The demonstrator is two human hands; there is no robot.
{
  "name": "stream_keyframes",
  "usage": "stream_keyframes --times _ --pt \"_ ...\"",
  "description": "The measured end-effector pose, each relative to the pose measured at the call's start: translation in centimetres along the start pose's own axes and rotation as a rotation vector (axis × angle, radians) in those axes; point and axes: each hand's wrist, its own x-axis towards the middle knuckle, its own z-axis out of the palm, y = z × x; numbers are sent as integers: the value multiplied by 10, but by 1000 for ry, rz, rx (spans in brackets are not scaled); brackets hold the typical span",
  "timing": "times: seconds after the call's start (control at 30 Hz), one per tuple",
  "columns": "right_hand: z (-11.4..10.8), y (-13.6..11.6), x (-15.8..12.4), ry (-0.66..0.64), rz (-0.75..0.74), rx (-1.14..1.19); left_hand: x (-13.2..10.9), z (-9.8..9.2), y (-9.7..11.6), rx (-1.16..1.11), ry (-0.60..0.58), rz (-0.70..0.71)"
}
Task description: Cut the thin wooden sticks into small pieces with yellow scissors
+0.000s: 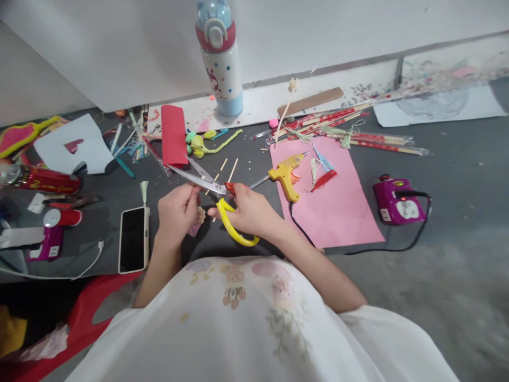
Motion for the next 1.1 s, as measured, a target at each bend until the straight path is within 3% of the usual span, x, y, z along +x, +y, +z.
stream_keyframes --times 0.4,0.67,0.9,1.1 --pt "0 0 2 -14 77 -68 4 0 -1 -76 -104 -92" --pt "3 5 1 -26 52 -33 5 1 0 -116 -126 -131" --pt "1 5 -3 -38 -37 -99 7 -3 3 -460 -250 -288" --pt "0 4 -1 -58 11 -73 11 -11 4 -479 -280 -297"
